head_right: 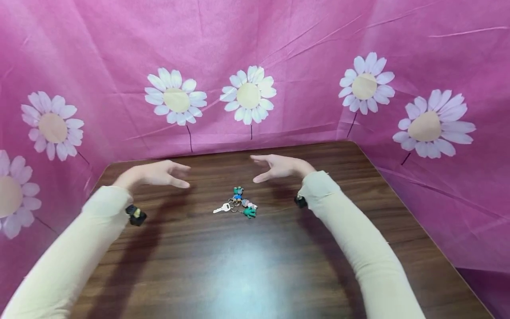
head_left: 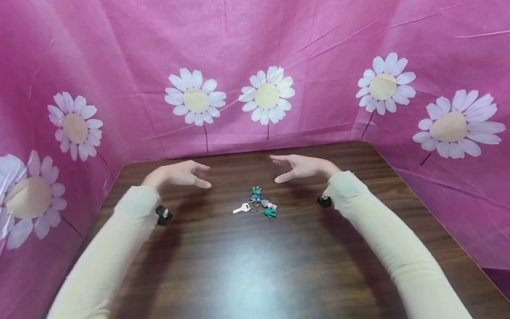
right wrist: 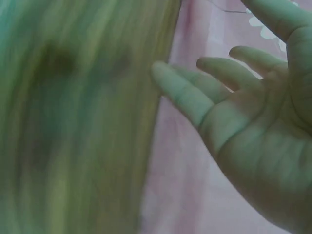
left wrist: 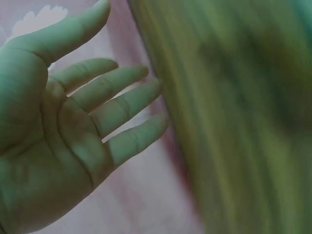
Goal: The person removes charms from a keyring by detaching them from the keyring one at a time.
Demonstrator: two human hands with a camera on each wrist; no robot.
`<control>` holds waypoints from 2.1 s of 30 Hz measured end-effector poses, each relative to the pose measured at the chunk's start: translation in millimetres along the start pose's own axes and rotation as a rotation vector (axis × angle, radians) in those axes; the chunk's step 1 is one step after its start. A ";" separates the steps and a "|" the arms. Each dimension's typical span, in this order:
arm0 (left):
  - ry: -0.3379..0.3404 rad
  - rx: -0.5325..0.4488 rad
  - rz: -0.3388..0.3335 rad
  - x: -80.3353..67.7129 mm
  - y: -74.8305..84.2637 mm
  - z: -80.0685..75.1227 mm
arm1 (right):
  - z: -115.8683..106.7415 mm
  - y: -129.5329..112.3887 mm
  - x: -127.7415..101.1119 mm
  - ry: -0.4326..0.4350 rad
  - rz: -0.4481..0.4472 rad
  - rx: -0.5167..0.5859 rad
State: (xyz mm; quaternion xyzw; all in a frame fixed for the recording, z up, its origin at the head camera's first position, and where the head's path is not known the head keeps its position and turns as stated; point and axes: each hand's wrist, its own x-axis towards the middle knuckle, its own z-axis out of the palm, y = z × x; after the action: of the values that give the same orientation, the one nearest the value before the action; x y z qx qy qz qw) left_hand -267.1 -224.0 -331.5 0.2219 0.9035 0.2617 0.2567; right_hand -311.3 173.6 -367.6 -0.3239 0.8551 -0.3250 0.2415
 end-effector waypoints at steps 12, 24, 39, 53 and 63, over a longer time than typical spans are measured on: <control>-0.072 -0.439 -0.013 65.0 9.3 83.5 | 56.7 20.1 38.1 -0.036 0.076 0.414; 0.001 -0.505 -0.182 82.8 23.0 99.0 | 81.3 5.1 42.4 0.001 0.200 0.375; 0.093 -0.351 -0.191 82.2 31.3 118.4 | 89.9 -1.4 42.9 -0.017 0.202 0.353; 0.046 -0.348 -0.159 85.0 30.5 119.5 | 97.6 -1.4 42.6 0.036 0.245 0.244; 0.051 -0.344 -0.176 84.5 29.7 117.5 | 97.5 -1.7 44.5 0.036 0.255 0.259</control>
State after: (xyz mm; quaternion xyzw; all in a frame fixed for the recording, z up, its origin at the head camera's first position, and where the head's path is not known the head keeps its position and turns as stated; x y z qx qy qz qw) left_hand -256.0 -113.8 -429.3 0.0882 0.8675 0.3946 0.2896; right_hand -279.8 102.0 -440.9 -0.1731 0.8444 -0.4050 0.3050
